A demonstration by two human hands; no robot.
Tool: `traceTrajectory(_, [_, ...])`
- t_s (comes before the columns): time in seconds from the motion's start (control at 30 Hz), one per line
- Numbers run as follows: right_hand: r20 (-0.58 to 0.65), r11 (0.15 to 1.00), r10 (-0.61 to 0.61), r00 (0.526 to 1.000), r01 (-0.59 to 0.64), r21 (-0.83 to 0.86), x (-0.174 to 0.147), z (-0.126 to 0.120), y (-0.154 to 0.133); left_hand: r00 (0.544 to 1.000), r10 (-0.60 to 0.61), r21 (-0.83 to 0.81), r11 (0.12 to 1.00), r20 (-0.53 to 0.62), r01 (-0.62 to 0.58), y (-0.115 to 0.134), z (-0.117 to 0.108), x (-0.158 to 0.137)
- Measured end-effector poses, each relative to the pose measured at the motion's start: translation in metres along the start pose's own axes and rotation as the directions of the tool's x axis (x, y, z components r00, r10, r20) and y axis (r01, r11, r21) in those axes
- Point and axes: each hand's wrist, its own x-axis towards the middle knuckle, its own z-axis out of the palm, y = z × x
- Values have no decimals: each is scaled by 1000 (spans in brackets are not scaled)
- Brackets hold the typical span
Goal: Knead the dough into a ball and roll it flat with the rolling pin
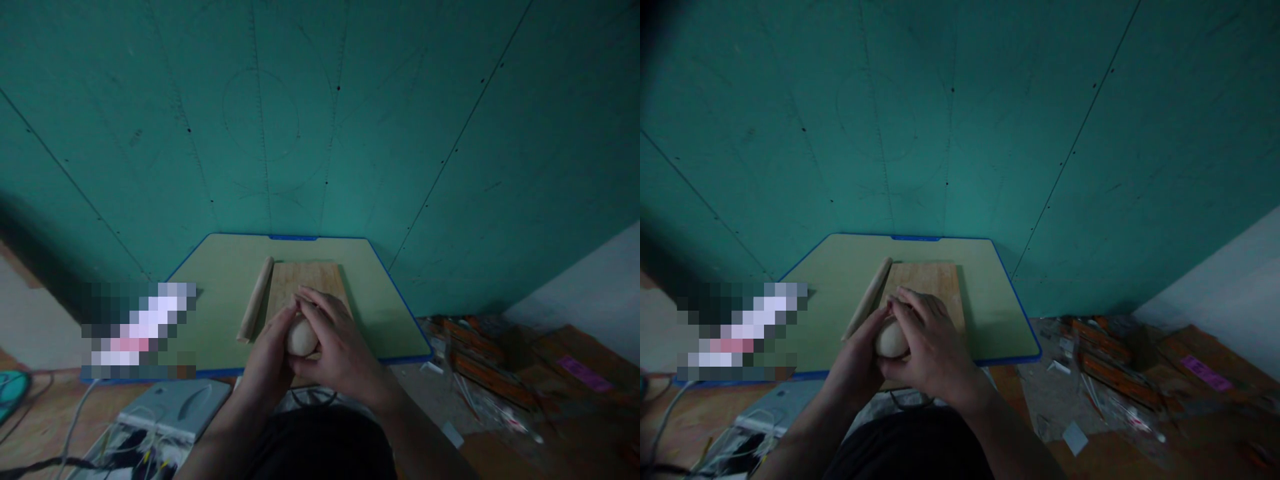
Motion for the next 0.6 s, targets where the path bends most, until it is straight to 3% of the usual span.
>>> traceTrajectory(0.17, [-64,995,2,998,4,96,-7,-6,3,998,-22,-19,1000,55,23,9,-6,1])
traceTrajectory(0.4, [-143,990,30,989,-9,143,-11,-6,4,1000,-15,-158,987,26,19,15,-10,2])
traceTrajectory(0.6, [-142,990,57,988,-38,134,-11,-7,3,995,-103,-193,976,-3,100,17,-8,5])
